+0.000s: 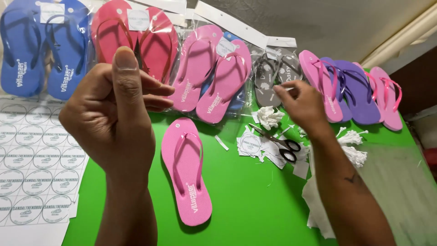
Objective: The person wipes the surface of several flip-flops with a white cloth and places them into plastic packaging.
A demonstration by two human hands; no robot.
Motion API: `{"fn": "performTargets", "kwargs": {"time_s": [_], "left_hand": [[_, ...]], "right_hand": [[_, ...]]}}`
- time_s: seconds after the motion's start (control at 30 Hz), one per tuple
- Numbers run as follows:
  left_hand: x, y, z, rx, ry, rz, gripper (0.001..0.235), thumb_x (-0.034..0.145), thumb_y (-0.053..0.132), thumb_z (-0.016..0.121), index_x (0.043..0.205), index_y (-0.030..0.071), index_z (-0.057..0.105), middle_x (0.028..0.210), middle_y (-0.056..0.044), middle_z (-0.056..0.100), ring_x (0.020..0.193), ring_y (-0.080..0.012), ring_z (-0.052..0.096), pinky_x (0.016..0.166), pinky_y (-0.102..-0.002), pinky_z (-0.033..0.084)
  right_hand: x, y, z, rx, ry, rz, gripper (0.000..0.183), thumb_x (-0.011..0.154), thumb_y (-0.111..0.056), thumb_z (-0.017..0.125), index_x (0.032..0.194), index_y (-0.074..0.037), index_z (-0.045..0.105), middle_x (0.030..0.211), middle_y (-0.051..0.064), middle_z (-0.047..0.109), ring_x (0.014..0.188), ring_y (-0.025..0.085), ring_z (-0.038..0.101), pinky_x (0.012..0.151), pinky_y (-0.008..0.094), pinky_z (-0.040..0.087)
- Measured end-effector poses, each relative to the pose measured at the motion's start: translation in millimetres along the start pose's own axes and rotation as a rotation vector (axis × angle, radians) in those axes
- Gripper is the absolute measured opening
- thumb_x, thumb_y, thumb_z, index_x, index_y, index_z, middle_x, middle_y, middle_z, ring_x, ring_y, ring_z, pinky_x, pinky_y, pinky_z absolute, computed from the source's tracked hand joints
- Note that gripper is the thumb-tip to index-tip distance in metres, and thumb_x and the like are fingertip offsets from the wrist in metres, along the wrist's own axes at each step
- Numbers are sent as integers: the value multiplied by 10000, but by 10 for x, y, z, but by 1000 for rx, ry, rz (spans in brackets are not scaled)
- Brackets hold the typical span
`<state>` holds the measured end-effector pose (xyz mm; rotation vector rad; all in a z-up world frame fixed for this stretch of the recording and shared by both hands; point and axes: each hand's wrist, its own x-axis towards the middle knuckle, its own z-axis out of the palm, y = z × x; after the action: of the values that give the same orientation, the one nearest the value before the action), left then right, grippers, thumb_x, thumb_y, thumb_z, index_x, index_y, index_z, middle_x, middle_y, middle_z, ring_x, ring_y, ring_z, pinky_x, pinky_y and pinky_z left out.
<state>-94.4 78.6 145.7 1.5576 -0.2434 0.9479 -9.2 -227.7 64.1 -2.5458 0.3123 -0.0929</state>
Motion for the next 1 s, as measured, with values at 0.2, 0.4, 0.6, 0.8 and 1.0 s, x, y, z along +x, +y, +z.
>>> {"fn": "performTargets", "kwargs": {"time_s": [0.2,0.4,0.6,0.8,1.0], "left_hand": [[39,42,-6,49,29,-2,422,1159,150,453,818,-66,577,688,-165,636,573,-236,723,509,-282,621],[25,3,77,50,22,-41,421,1142,184,464,816,-50,592,682,-153,641,568,-225,727,494,-270,622],[-27,-220,200,-52,-78,-148,370,1089,244,501,821,16,617,686,-125,683,521,-193,736,451,-255,639],[-199,-497,662,-467,-148,-620,366,974,367,602,1120,37,547,997,-165,730,787,-230,727,654,-335,640],[-350,-810,850,-536,-184,-809,436,989,384,622,1254,40,590,1041,-137,693,899,-250,701,778,-457,632]], "right_hand": [[600,1069,-389,-370,7,315,977,838,-587,761,1559,-58,367,1511,228,484,1350,450,480,1074,575,397],[708,1364,-517,-237,-6,424,981,704,-483,899,1491,-80,474,1377,170,587,1214,403,574,977,486,428],[626,1277,-575,379,52,415,335,868,-368,771,818,-158,515,841,9,492,775,190,448,703,395,332],[-582,-32,-213,553,81,-49,902,746,-324,848,1415,48,371,1247,269,557,1140,387,611,969,452,517],[-1184,-534,338,546,-146,-228,1084,661,-375,963,1479,20,370,1283,320,617,1225,500,623,1038,626,506]]}}
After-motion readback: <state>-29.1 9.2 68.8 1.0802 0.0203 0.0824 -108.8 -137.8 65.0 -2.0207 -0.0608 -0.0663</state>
